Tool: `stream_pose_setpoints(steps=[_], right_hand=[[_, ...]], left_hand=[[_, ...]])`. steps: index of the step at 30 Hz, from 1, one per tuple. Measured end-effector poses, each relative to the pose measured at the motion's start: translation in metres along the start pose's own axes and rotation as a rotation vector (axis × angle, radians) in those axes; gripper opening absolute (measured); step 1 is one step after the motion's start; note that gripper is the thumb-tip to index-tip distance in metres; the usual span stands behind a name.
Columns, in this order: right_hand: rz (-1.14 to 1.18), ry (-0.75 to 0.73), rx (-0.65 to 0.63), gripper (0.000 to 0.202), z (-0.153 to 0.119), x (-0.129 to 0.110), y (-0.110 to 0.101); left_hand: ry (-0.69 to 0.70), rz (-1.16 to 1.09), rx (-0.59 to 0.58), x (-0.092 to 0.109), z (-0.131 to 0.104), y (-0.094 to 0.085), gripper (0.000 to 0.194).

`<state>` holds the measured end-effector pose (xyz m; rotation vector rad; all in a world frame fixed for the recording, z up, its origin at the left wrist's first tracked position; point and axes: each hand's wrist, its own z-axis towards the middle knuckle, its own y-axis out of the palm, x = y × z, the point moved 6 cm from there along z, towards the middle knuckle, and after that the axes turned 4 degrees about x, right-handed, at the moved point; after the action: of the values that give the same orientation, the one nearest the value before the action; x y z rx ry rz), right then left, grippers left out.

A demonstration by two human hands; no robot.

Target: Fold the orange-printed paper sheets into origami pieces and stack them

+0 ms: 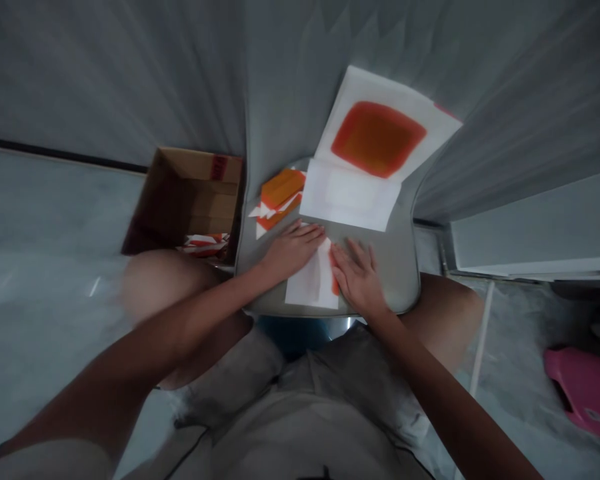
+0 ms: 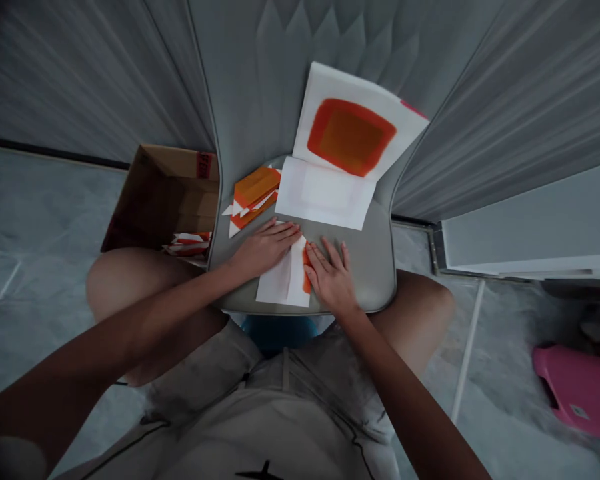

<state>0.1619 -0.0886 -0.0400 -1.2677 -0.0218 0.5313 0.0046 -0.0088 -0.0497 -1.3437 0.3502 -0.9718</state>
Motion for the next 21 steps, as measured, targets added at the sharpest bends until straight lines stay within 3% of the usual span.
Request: stream_pose_setpoints(steps=[7,12,16,21], right_hand=[[0.103,0.047,0.013,0.046,0.008,0.009,-0.003],[0.246,0.284,0.076,0.035,0.041,0.026,-0.002],[0.320,0.474,-0.090,0.021,0.069,0.029,0.009],[0.357,0.660,-0.214,0.019,0.080,0.034,0.011]], left_hand=[[-0.003,-0.075,0.035,-0.001,0.000,-0.008,0.049],[-0.113,-0.263,0.233,-0.009,0.005,-0.018,0.039],[-0.145,-0.345,0.323,-0.015,0.008,-0.017,0.027],[-0.149,-0.301,0.379,-0.014,0.004,-0.019,0.029]])
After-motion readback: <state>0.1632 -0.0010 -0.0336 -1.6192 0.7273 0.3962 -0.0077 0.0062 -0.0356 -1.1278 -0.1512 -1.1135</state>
